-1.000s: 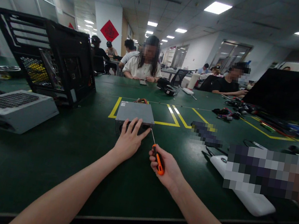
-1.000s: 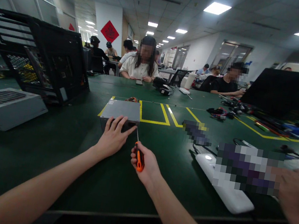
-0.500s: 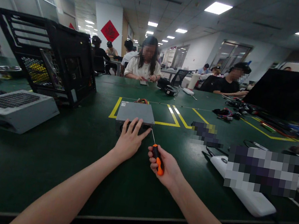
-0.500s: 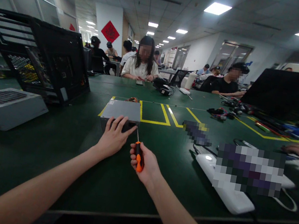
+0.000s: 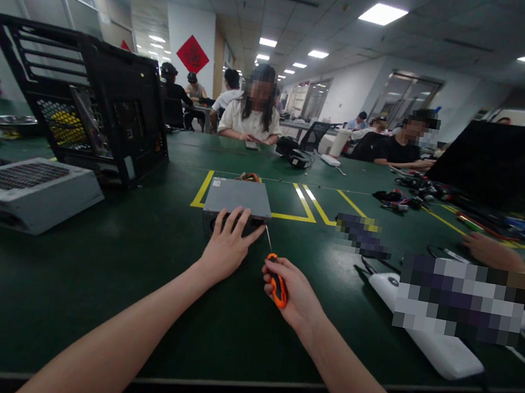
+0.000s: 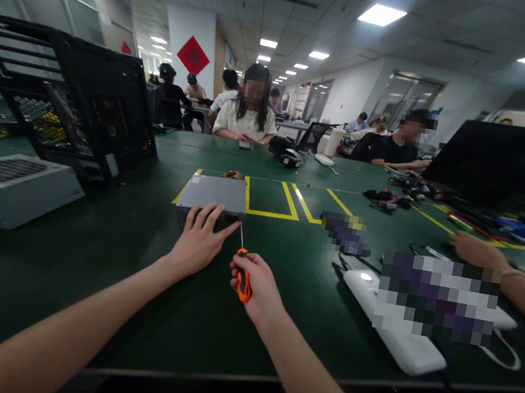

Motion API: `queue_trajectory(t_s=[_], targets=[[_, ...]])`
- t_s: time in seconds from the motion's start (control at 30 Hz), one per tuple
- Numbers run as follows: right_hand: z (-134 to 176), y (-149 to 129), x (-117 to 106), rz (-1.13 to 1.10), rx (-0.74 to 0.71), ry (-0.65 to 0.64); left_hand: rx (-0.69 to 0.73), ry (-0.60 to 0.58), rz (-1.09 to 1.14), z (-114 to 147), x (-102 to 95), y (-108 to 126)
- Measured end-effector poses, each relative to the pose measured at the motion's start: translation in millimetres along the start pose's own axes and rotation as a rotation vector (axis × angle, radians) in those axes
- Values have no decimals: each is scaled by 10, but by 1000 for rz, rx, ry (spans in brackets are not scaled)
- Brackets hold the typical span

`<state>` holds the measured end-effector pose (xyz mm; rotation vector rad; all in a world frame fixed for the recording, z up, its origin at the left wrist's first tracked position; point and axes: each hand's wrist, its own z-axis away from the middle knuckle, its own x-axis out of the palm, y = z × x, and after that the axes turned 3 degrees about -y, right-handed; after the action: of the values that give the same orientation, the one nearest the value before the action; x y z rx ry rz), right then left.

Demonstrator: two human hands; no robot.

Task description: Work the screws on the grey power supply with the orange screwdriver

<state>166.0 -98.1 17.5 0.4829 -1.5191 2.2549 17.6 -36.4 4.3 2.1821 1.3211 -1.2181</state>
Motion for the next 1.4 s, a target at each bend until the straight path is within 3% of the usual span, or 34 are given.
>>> queue_trajectory(t_s=[0.23, 0.37, 0.47, 0.73, 0.83, 1.07, 1.23, 1.4], targets=[[38, 2, 21, 145, -69, -8, -6, -5, -12, -2, 6, 4], [42, 36, 8, 205, -224, 84, -5, -12, -15, -1, 9, 0], [48, 50, -43, 319, -420, 154, -4, -5, -8, 2, 5, -3], [191, 16, -104, 1129, -984, 361, -5, -5, -10, 0, -4, -7], [225, 15, -69, 1339, -1126, 348, -8, 2, -9, 0, 10, -6], [185, 51, -44, 1529, -1247, 435, -9, 1, -6, -1, 28, -10], [171, 44, -72, 1546, -1354, 411, -4, 1, -1, 2, 28, -15], [212, 45, -18, 1584, -1302, 348, 0, 1, 2, 1, 16, -10]])
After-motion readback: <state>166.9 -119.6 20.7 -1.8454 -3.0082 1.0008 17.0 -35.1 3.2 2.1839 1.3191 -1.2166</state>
